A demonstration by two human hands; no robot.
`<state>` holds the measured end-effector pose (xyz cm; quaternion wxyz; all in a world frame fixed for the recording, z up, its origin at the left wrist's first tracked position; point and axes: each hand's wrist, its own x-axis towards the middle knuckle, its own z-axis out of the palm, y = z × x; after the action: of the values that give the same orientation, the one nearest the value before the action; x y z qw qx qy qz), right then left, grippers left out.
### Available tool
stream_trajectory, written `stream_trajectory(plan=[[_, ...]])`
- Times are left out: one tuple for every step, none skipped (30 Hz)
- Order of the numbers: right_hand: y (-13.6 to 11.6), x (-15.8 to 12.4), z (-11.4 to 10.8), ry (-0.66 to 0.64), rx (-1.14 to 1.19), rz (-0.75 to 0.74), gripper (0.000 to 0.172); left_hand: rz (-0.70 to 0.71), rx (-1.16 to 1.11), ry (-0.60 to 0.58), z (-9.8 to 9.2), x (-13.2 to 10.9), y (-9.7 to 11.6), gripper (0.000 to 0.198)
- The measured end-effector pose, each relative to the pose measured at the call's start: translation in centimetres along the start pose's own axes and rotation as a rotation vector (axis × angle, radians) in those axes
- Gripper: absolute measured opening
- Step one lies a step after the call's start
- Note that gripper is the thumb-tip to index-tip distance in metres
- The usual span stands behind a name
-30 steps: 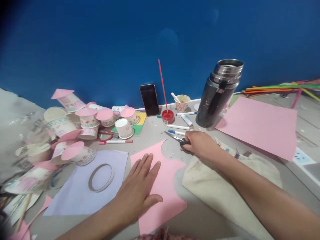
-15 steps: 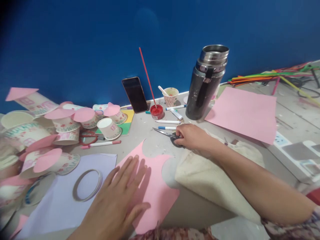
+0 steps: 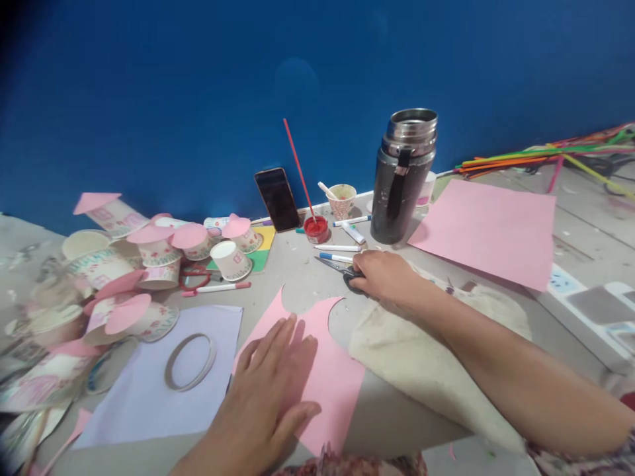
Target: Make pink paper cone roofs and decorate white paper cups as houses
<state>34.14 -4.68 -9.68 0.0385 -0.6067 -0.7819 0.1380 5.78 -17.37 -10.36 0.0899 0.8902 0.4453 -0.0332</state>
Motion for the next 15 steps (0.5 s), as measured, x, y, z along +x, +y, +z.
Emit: stream_trajectory(plan=[[-0.1, -0.1, 0.0, 0.009, -0.010, -0.004, 0.010, 0.056, -0.008, -0.019, -0.2, 0.0, -0.5, 0.071], [-0.3, -0.1, -0.1, 0.022, -0.020, -0.004, 0.012, 0.096, -0.015, -0.052, -0.4, 0.1, -0.9, 0.072], [-0.5, -0.2, -0.1, 0.036, -0.031, -0.002, 0.014, 0.107, -0.019, -0.090, -0.5, 0.3, -1.0, 0.075], [-0.7, -0.3, -0.1, 0.048, -0.041, 0.001, 0.015, 0.089, -0.018, -0.128, -0.5, 0.7, -1.0, 0.076], [-0.8, -0.3, -0.1, 0.056, -0.051, 0.005, 0.014, 0.050, -0.012, -0.157, -0.5, 1.1, -0.8, 0.077], [-1.0, -0.3, -0.1, 0.059, -0.058, 0.009, 0.013, 0.002, -0.004, -0.178, -0.4, 1.6, -0.5, 0.076], [-1.2, -0.3, -0.1, 0.059, -0.064, 0.013, 0.012, -0.045, 0.004, -0.187, -0.3, 2.0, -0.1, 0.076], [-1.3, -0.3, -0.1, 0.056, -0.066, 0.017, 0.011, -0.085, 0.011, -0.183, -0.1, 2.4, 0.4, 0.077], [-1.4, -0.3, -0.1, 0.054, -0.067, 0.021, 0.012, -0.110, 0.012, -0.164, 0.0, 2.7, 0.7, 0.079], [-1.4, -0.3, -0.1, 0.057, -0.067, 0.026, 0.012, -0.123, 0.010, -0.141, 0.2, 2.9, 1.0, 0.080], [-1.5, -0.3, -0.1, 0.062, -0.068, 0.028, 0.013, -0.127, 0.002, -0.122, 0.3, 2.9, 1.1, 0.082], [-1.6, -0.4, -0.1, 0.072, -0.056, 0.021, 0.015, -0.122, -0.011, -0.109, 0.2, 2.9, 1.0, 0.083], [-1.7, -0.5, -0.1, 0.084, -0.033, 0.002, 0.016, -0.108, -0.026, -0.102, 0.0, 2.8, 0.8, 0.084], [-1.8, -0.7, 0.0, 0.093, -0.003, -0.025, 0.019, -0.084, -0.042, -0.101, -0.3, 2.6, 0.4, 0.085], [-1.9, -0.8, 0.2, 0.102, 0.043, -0.067, 0.021, -0.049, -0.057, -0.101, -0.6, 2.4, -0.1, 0.086]])
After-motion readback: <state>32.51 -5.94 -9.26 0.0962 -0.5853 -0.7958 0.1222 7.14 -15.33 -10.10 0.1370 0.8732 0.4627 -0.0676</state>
